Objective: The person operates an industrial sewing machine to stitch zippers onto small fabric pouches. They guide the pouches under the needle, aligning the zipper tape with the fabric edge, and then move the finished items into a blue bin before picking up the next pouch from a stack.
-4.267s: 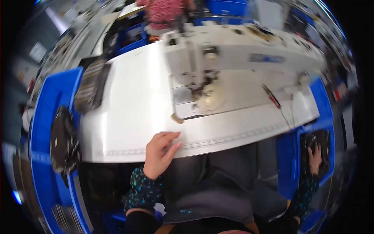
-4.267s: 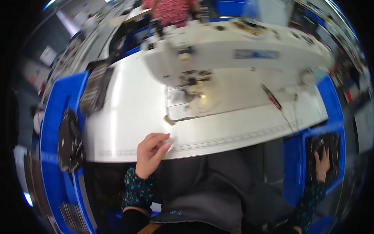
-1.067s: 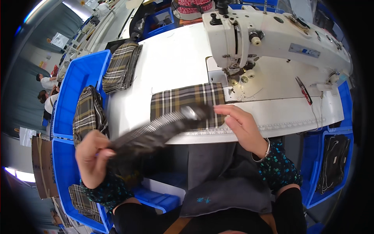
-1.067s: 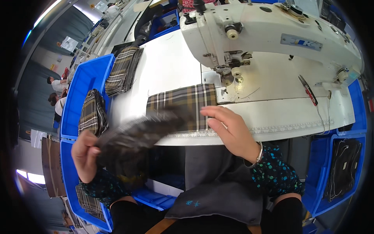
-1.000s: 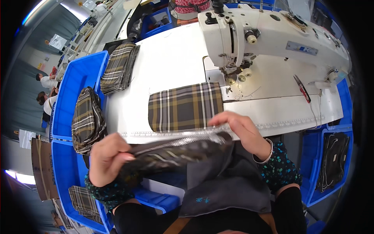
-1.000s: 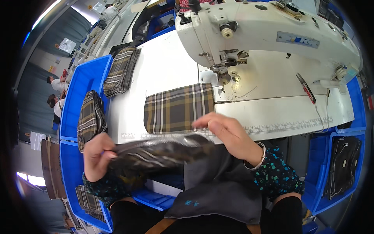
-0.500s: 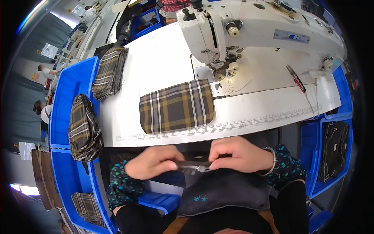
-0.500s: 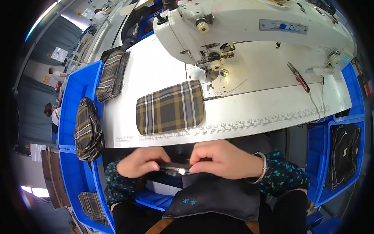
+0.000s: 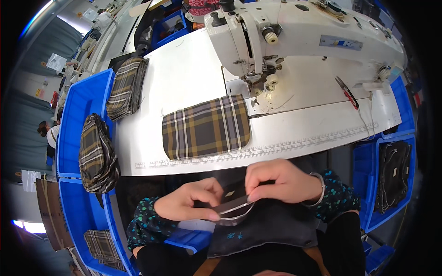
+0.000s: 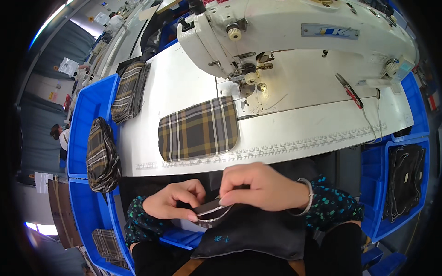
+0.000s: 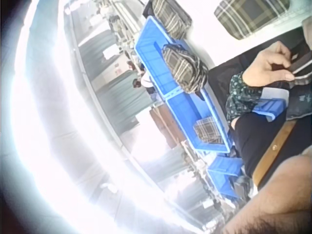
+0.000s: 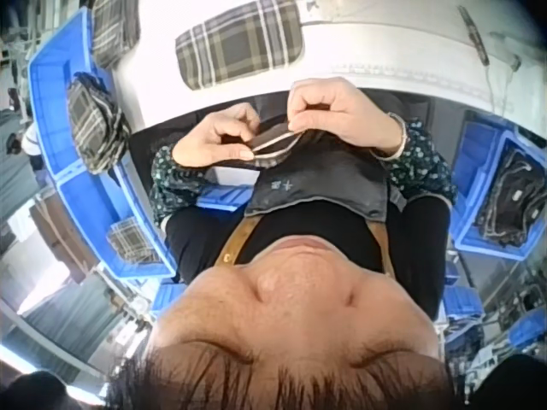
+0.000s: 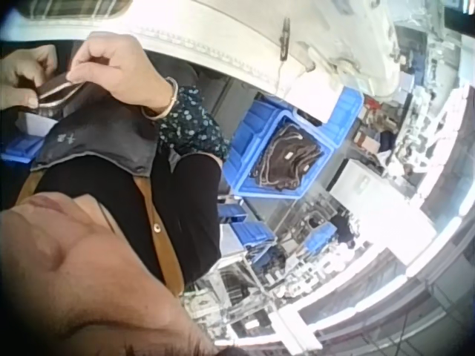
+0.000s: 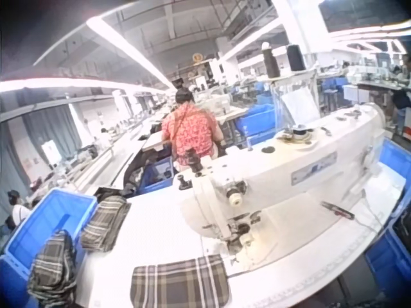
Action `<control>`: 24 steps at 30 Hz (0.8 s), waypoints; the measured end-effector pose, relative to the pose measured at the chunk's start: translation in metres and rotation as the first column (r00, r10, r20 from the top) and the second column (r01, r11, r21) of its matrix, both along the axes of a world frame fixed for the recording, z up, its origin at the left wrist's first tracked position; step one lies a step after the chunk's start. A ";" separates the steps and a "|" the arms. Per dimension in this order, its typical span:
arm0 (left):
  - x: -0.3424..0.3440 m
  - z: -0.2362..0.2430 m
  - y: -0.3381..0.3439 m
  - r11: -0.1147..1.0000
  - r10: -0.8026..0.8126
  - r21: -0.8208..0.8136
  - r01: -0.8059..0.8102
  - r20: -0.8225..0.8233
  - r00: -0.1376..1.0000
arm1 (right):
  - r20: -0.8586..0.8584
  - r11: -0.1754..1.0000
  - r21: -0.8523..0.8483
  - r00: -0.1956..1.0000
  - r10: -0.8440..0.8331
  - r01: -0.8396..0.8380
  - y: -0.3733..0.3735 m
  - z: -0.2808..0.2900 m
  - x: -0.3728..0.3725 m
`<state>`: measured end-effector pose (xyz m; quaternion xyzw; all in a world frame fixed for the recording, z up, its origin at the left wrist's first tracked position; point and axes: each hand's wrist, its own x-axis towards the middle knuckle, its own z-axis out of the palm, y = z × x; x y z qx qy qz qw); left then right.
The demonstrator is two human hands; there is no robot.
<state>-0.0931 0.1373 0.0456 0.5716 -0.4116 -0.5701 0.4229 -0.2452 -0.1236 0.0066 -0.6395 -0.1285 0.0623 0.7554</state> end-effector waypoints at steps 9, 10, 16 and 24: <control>0.066 0.068 0.088 0.992 0.126 -0.089 -0.091 0.591 0.797 | 0.202 0.968 0.058 0.946 -0.252 0.245 -0.071 0.004 -0.001; 0.068 0.081 0.086 0.996 0.078 -0.093 -0.017 0.713 0.697 | 0.281 0.963 -0.035 0.927 -0.248 0.268 -0.069 0.007 0.004; 0.067 0.093 0.062 0.945 0.101 -0.079 -0.316 0.993 0.054 | 0.771 0.652 -0.523 0.631 0.087 0.549 -0.055 -0.017 0.056; 0.083 0.017 -0.062 0.951 0.262 -0.244 -0.191 0.962 0.076 | 0.776 0.472 -0.631 0.513 0.368 0.616 -0.072 -0.069 0.103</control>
